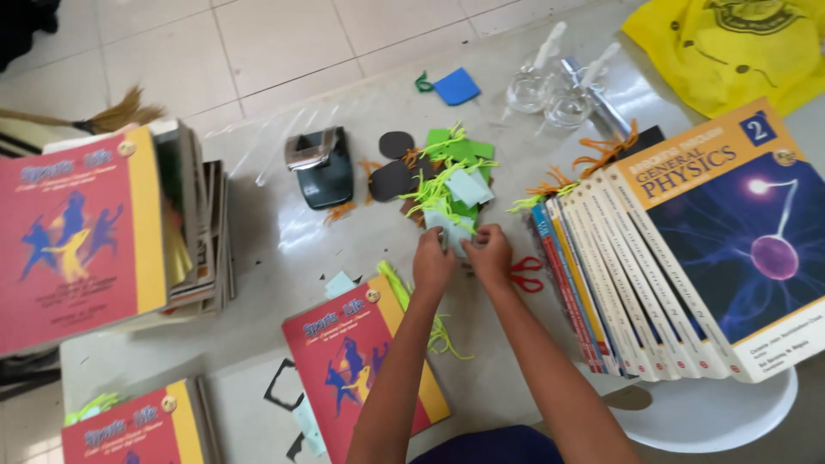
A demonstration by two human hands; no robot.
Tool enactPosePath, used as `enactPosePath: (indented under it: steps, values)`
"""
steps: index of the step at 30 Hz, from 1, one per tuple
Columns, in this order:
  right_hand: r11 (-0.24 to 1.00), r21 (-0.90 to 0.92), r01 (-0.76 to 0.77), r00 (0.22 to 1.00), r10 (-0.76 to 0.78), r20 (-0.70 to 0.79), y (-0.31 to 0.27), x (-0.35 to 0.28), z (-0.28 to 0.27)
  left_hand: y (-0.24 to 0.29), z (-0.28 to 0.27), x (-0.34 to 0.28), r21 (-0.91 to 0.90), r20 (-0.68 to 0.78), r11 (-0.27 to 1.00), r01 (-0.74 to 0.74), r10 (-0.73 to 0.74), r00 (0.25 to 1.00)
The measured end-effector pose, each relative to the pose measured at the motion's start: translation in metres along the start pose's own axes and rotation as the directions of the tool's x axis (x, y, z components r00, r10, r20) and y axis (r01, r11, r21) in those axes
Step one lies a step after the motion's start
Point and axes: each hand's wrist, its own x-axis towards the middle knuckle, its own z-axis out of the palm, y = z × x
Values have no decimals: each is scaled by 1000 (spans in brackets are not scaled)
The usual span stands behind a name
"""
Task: Attaching yellow string to paper tags and inserting them into textbooks to organize them in a library setting.
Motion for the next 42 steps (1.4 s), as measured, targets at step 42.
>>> enactPosePath:
  steps: [42]
  values:
    - [839,535,-98,907,-146,395,-177,-141,-1,-37,-212,-157,-418,58,864,280,-282,958]
